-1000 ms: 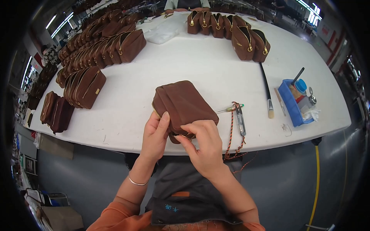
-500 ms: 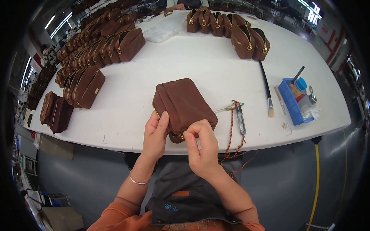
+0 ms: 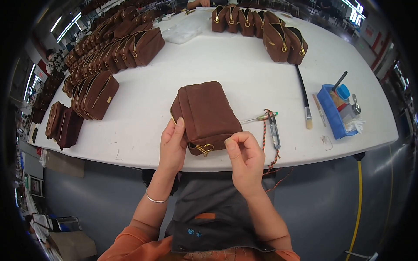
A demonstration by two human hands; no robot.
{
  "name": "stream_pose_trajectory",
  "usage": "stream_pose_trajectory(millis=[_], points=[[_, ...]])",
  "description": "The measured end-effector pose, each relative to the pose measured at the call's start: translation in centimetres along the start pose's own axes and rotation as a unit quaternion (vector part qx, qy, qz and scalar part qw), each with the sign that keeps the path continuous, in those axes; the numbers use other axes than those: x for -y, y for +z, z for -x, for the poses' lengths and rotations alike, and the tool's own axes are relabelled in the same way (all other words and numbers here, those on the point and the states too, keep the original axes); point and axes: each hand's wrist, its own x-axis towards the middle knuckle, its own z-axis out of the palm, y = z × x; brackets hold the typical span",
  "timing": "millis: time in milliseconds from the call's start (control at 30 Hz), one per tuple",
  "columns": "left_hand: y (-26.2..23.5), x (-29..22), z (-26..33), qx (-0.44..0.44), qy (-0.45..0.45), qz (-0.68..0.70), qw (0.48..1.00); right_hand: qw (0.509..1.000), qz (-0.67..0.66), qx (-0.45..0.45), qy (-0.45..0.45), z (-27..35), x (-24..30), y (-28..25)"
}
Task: Inspecting small brown leather pouches for quality and trimming loose threads with snips.
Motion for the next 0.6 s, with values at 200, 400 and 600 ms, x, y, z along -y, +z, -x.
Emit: stream_pose_trajectory(millis=[200,400,600], points=[[-0.2,-0.3,-0.1,-0.018,-0.039,0.021,0.999,0.991,0.092,-0.095,0.018,-0.9,0.1,-4.4],[-0.8,-0.6,-0.7,-0.013,-0.054,0.032,0.998,0.937,0.283,-0.194,-0.059,-1.2,-1.2,-11.3],[-1.8,-1.3,-2.2,-0.036,-0.118,0.058,0.991,0.804,0.523,-0.267,-0.096,-2.2,-0.6,-19.8]])
